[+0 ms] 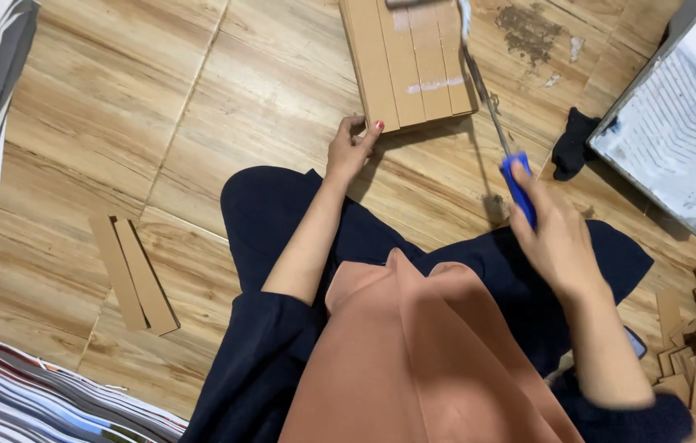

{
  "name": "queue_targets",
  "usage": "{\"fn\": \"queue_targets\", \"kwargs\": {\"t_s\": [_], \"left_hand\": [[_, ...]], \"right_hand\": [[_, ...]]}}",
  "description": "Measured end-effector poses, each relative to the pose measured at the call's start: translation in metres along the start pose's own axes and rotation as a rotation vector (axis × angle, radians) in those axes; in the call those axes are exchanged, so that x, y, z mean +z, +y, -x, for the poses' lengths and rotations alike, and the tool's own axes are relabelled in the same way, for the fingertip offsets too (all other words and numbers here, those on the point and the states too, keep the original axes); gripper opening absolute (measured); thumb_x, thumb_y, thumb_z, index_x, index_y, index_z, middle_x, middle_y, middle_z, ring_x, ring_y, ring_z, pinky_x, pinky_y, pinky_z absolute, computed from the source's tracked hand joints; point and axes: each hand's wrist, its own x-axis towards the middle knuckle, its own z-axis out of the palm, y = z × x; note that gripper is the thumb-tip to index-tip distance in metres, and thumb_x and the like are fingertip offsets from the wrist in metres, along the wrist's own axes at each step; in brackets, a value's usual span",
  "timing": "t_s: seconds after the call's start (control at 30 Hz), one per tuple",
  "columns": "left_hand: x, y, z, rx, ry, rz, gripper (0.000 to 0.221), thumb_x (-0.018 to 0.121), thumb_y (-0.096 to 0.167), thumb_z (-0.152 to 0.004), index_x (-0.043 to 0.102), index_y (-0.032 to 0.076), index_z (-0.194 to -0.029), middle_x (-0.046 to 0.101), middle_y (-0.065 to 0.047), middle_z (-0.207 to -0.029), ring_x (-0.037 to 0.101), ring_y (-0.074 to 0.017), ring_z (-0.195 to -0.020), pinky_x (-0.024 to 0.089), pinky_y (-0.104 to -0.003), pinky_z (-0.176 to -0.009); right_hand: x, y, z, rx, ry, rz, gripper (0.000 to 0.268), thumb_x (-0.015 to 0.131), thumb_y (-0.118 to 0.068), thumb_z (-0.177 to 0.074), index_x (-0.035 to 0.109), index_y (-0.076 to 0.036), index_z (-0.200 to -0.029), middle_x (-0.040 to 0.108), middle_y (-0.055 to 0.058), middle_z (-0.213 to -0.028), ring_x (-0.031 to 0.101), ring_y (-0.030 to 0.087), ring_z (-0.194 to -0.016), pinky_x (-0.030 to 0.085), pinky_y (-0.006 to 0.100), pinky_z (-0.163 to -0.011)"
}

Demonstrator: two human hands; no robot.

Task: Applying glue to cardboard strips using a roller and assembling them onto a base sheet.

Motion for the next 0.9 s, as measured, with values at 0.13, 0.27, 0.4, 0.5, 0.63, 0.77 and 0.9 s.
{"fn": "queue_targets", "kwargs": {"t_s": [0.13,0.27,0.4,0.5,0.63,0.77,0.9], "left_hand": [[-0.007,0.034,0.022,0.038,0.007,0.022,0.070,0.057,0.051,-0.072,0.046,0.000,-0.119,0.057,-0.005,-0.064,0.057,-0.0115,-0.057,0.046,-0.022,-0.056],[-0.006,0.040,0.026,-0.010,0.006,0.026,0.069,0.057,0.050,-0.073,0.045,0.002,-0.121,0.053,-0.002,-0.061,0.052,-0.0092,-0.053,0.042,-0.020,-0.051],[-0.004,0.038,0.026,-0.014,0.030,0.027,0.071,0.057,0.053,-0.070,0.047,0.003,-0.120,0.057,-0.004,-0.066,0.057,-0.0117,-0.059,0.047,-0.022,-0.057],[-0.005,0.038,0.024,-0.016,0.023,0.023,0.069,0.058,0.050,-0.071,0.047,0.003,-0.120,0.058,-0.005,-0.071,0.057,-0.0115,-0.059,0.047,-0.022,-0.055],[-0.005,0.038,0.028,-0.018,0.027,0.039,0.068,0.059,0.049,-0.071,0.047,0.003,-0.119,0.057,-0.005,-0.070,0.056,-0.0108,-0.059,0.045,-0.021,-0.053],[-0.006,0.039,0.024,-0.012,0.022,0.068,0.068,0.060,0.049,-0.070,0.048,0.003,-0.118,0.058,-0.006,-0.072,0.055,-0.0105,-0.059,0.046,-0.020,-0.053],[-0.005,0.037,0.025,-0.013,0.024,0.100,0.066,0.061,0.048,-0.069,0.049,0.003,-0.117,0.058,-0.005,-0.072,0.054,-0.0095,-0.058,0.044,-0.019,-0.051]], "right_hand": [[0.006,0.020,0.080,-0.147,0.156,0.067,0.048,0.060,0.001,-0.077,0.053,-0.006,-0.124,0.061,0.018,-0.083,0.058,0.032,-0.061,0.046,0.040,-0.052],[0.005,0.030,0.132,0.214,-0.070,0.135,0.058,0.061,-0.010,-0.075,0.048,-0.020,-0.130,0.062,0.009,-0.075,0.061,0.024,-0.056,0.049,0.035,-0.053],[0.014,0.034,0.099,0.179,-0.022,0.078,0.053,0.059,-0.010,-0.078,0.051,-0.020,-0.129,0.062,0.014,-0.081,0.059,0.027,-0.054,0.047,0.036,-0.049],[0.031,0.034,0.032,0.002,0.054,0.111,0.048,0.054,-0.018,-0.083,0.046,-0.014,-0.131,0.062,0.018,-0.096,0.061,0.036,-0.077,0.048,0.042,-0.063],[0.007,0.000,-0.006,-0.105,0.095,0.021,0.048,0.054,-0.005,-0.081,0.049,-0.003,-0.129,0.063,0.024,-0.091,0.060,0.039,-0.071,0.046,0.046,-0.061],[0.008,0.014,0.041,-0.130,0.133,0.052,0.047,0.057,-0.005,-0.080,0.051,-0.003,-0.127,0.060,0.022,-0.092,0.057,0.037,-0.071,0.045,0.042,-0.061],[0.009,0.031,0.127,0.148,-0.025,0.112,0.058,0.060,-0.006,-0.076,0.047,-0.017,-0.131,0.058,0.012,-0.076,0.058,0.028,-0.058,0.046,0.038,-0.052]]}}
